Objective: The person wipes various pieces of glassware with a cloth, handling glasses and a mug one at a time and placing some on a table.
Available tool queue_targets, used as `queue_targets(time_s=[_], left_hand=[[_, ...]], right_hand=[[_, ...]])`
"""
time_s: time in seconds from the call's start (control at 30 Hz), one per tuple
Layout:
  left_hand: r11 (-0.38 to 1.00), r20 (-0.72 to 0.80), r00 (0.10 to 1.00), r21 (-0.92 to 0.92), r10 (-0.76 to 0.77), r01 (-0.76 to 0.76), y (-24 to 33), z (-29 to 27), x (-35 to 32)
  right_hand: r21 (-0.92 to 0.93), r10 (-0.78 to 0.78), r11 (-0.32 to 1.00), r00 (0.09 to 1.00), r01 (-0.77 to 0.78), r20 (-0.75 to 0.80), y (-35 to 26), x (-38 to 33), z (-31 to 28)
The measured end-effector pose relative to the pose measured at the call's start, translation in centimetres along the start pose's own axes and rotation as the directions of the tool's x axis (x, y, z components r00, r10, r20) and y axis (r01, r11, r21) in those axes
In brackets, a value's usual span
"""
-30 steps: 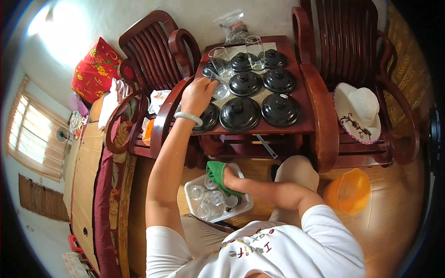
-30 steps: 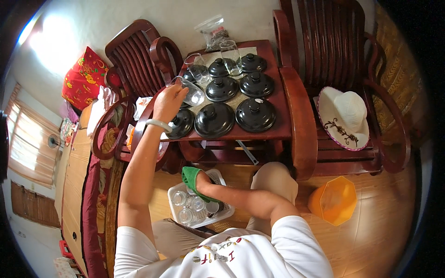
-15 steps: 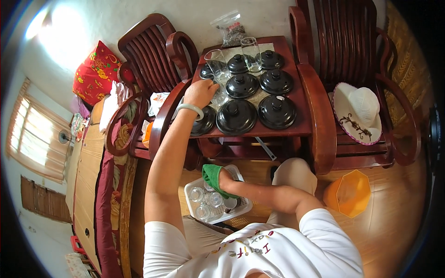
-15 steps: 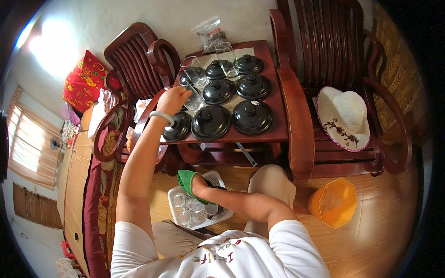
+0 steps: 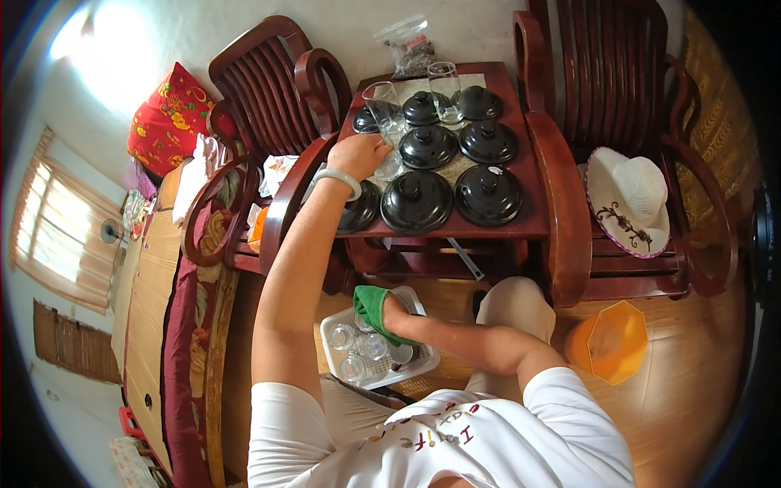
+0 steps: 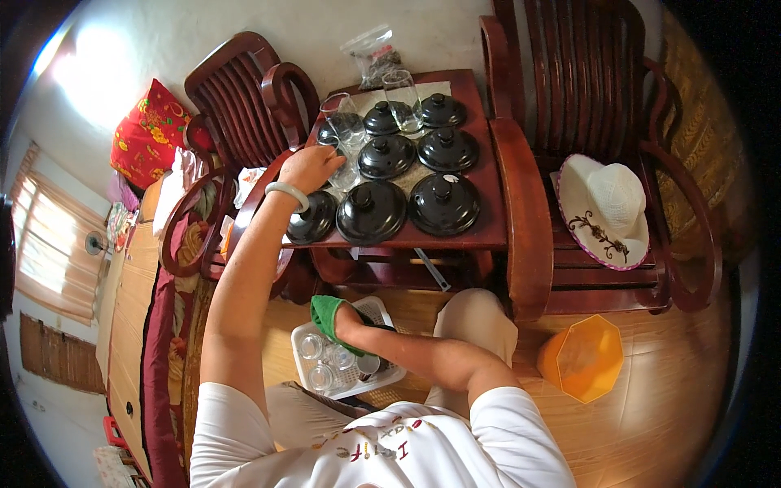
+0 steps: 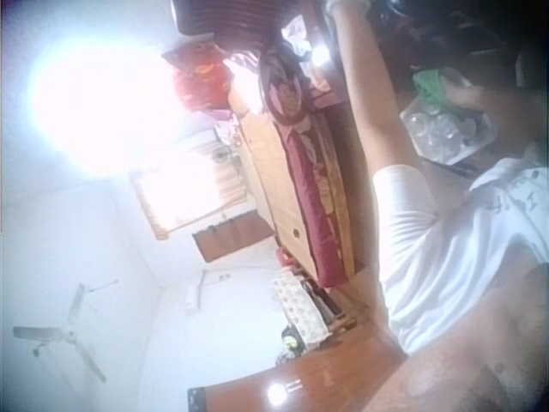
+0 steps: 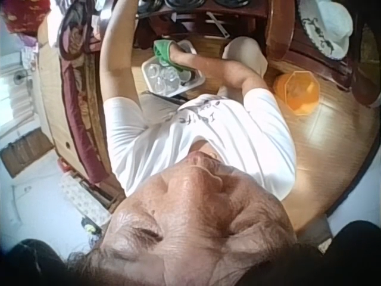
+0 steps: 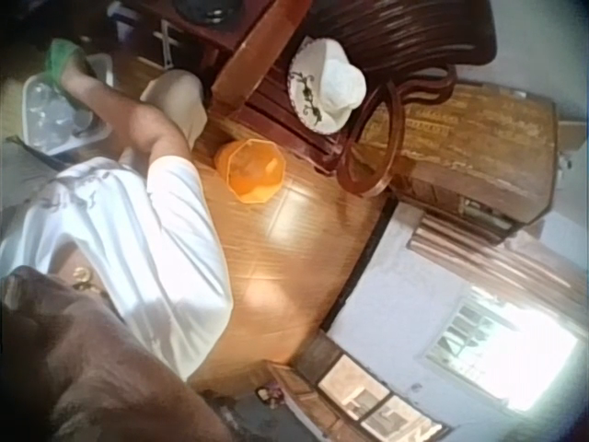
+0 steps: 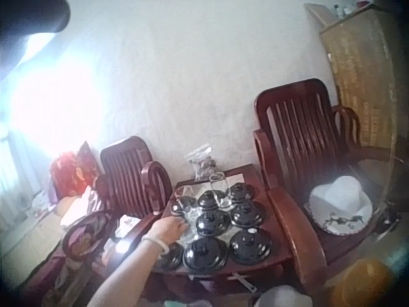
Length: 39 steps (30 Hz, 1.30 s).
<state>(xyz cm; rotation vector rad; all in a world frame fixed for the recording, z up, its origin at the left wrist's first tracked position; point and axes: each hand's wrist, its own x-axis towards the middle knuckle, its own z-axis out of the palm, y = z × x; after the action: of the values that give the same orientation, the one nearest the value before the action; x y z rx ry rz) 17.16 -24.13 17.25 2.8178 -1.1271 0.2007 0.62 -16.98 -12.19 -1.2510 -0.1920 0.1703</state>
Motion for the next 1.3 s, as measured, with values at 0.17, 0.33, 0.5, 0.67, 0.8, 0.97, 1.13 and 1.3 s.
queue_targets(time_s=[0.17,0.33,0.5,0.67,0.8,0.97,1.13,1.3], left_hand=[[0.999,0.009,1.000,0.030,-0.027,0.027,-1.8,-0.3,-1.4],[0.999,0.034,0.999,0.037,-0.021,0.020,-1.4,-0.9,-1.5],[0.958,-0.255,0.959,-0.281,-0.123,0.048,-2.6,-1.3,-3.2],[0.880,-0.518,0.790,-0.472,-0.329,0.057,-4.6,-2.1,-6.3],[0.646,-0.476,0.662,-0.763,-0.579,0.016,-7.8,-0.2,-13.3],[0.548,-0.448,0.522,-0.835,-0.726,0.047,-12.9,7.4,-23.6],[0.490,-0.344,0.400,-0.794,-0.850,0.359,-12.1,15.6,-31.7],[0.454,-0.176,0.511,-0.743,-0.841,0.492,-10.4,21.1,-34.5]], right_hand=[[-0.028,0.226,0.974,0.973,-0.225,0.044,-6.6,-1.7,1.9],[-0.036,0.225,0.974,0.974,-0.224,0.028,-6.9,-1.8,1.5],[0.294,0.411,0.877,0.910,-0.380,-0.050,-9.4,-2.0,1.8],[0.379,0.346,0.877,0.935,-0.294,-0.075,-8.8,-1.5,1.5],[-0.300,0.100,0.944,0.986,-0.136,-0.131,-9.8,-2.2,0.9],[0.185,0.169,0.973,0.972,-0.139,-0.161,-7.0,0.1,0.0],[-0.173,0.051,0.980,0.966,-0.098,-0.255,-9.1,0.3,-1.1],[0.194,0.219,0.969,0.888,-0.151,-0.404,-10.3,0.4,-0.8]])
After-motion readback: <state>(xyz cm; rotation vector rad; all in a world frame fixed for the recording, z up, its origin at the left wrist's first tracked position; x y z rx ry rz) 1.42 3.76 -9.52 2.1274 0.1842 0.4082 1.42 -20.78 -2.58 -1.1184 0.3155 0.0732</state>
